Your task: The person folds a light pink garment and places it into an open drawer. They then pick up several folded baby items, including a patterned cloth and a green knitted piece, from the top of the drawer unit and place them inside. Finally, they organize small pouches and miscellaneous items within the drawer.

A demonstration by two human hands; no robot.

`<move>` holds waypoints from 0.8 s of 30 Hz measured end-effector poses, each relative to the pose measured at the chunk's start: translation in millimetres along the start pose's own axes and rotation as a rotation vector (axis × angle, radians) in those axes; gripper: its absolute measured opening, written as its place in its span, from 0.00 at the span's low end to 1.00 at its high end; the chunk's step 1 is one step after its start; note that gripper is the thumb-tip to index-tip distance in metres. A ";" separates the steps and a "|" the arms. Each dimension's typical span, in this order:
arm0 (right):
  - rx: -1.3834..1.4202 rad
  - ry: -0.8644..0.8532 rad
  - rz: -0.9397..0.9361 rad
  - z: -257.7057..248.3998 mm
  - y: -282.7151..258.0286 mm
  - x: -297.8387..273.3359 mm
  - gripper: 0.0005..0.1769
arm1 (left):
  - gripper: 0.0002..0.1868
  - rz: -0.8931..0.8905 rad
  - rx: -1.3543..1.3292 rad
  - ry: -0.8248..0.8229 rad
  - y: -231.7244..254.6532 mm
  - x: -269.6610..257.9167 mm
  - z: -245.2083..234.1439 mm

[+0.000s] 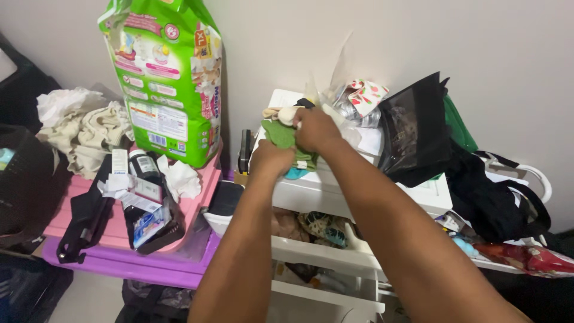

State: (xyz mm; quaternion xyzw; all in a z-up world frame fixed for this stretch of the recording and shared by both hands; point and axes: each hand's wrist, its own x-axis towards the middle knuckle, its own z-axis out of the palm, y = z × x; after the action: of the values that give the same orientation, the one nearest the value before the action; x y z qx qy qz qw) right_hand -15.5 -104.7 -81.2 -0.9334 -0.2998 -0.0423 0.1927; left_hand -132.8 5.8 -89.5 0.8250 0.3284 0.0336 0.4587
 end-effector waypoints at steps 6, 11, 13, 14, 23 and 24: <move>0.034 0.035 0.047 -8.5 5.1 -7.8 0.11 | 0.25 -0.113 -0.137 -0.129 18.6 2.1 -10.2; 0.033 0.065 0.052 -10.3 4.8 -9.6 0.11 | 0.16 -0.151 -0.512 -0.203 19.4 18.0 6.0; 0.030 0.079 0.055 -10.2 4.2 -11.0 0.12 | 0.14 -0.140 -0.602 -0.263 19.4 16.3 8.6; 0.025 0.063 0.078 -10.5 4.0 -11.7 0.12 | 0.15 -0.133 -0.586 -0.208 18.6 13.1 6.4; -0.023 0.041 0.063 -9.3 4.7 -18.2 0.11 | 0.25 0.141 -0.164 0.016 12.5 -21.3 -68.5; -0.022 0.030 0.064 -8.7 3.3 -19.6 0.11 | 0.26 0.157 -0.092 0.044 14.7 -24.7 -81.3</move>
State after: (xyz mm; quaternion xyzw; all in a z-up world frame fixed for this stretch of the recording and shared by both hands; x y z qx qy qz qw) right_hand -29.2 -121.1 -78.2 -0.9438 -0.2666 -0.0534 0.1880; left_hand -173.6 46.1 -25.1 0.8253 0.2709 0.1026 0.4847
